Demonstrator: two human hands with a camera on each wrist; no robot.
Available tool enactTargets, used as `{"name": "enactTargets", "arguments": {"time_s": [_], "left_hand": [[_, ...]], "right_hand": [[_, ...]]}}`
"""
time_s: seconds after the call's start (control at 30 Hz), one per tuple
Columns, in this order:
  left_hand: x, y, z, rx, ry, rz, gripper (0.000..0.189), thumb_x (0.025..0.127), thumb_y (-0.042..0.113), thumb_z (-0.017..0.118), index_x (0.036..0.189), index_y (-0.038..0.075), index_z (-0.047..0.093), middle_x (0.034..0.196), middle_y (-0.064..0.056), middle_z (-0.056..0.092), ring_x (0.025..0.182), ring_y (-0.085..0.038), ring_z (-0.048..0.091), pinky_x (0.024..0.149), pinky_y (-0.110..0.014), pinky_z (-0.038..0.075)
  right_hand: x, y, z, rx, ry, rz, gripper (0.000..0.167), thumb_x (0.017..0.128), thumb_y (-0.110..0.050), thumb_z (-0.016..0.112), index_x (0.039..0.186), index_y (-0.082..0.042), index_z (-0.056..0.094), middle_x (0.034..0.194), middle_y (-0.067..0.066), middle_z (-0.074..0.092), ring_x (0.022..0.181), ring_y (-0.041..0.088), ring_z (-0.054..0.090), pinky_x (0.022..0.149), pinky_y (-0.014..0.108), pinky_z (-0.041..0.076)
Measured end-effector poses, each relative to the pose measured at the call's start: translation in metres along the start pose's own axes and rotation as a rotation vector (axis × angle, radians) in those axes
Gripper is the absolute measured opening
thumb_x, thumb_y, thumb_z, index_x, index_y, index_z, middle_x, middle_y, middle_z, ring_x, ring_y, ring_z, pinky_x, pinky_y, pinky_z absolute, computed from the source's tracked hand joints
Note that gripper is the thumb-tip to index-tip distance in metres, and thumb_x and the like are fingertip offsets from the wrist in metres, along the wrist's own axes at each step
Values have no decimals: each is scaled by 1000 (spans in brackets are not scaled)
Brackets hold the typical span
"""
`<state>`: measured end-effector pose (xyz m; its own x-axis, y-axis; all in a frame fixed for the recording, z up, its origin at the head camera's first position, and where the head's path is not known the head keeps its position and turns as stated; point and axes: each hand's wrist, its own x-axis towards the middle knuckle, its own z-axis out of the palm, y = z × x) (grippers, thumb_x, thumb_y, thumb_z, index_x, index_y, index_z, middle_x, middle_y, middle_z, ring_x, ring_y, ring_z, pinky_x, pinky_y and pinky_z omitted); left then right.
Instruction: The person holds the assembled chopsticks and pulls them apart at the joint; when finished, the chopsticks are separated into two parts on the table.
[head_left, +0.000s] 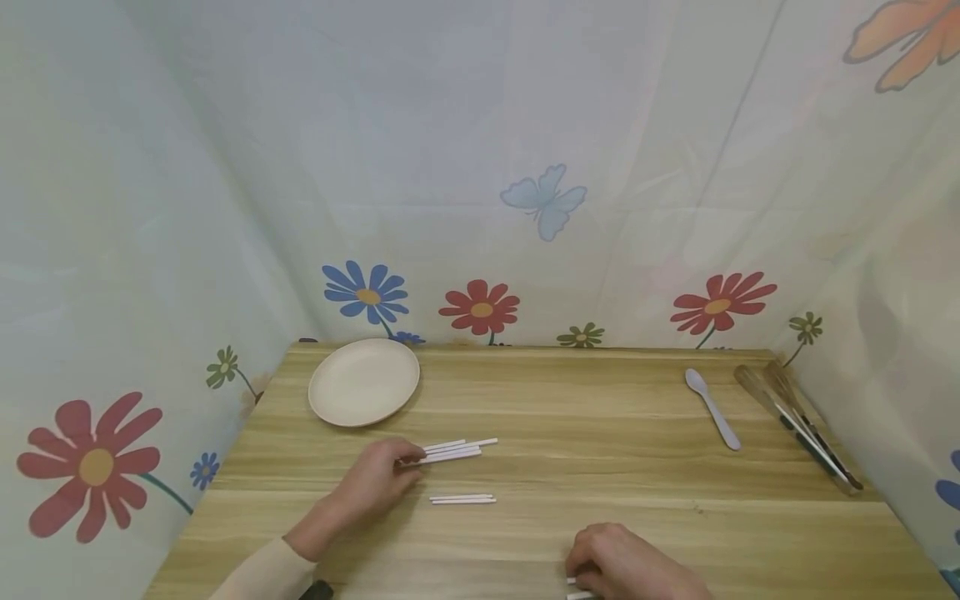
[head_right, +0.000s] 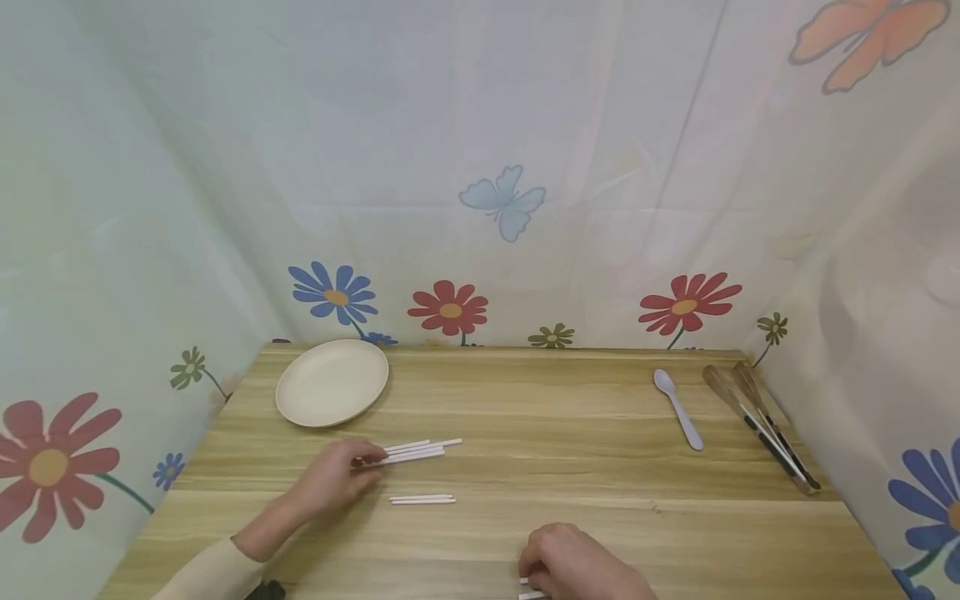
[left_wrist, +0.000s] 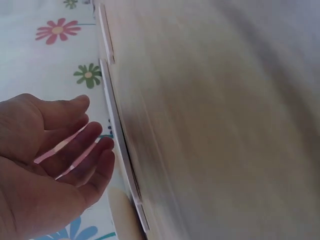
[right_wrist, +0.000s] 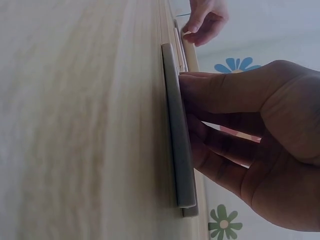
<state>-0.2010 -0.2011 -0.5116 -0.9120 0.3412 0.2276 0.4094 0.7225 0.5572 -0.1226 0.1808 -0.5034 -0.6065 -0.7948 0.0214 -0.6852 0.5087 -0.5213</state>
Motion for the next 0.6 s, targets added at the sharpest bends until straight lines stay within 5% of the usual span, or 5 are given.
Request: {"name": "enactTargets", "arguments": {"time_s": [0.27,0.6], "left_hand": [[0,-10,-5,-25,2,-22,21,77,8,79,98,7,74,92,-2,71,83,-17,66,75,-31,56],[1,-15,-7,107,5,17,19,74,7,81,92,8,74,92,-1,72,87,-18,67,79,-33,54]], "right_hand": [[1,-1,-2,10,-5,7,9,84,-11,73,86,-19,74,83,-18,64,76,-10,52,65,11,46],[2,1,-3,68,-55,59,8,86,-13,72,89,-20,75,84,-19,64,77,-10,54,65,14,48]]}}
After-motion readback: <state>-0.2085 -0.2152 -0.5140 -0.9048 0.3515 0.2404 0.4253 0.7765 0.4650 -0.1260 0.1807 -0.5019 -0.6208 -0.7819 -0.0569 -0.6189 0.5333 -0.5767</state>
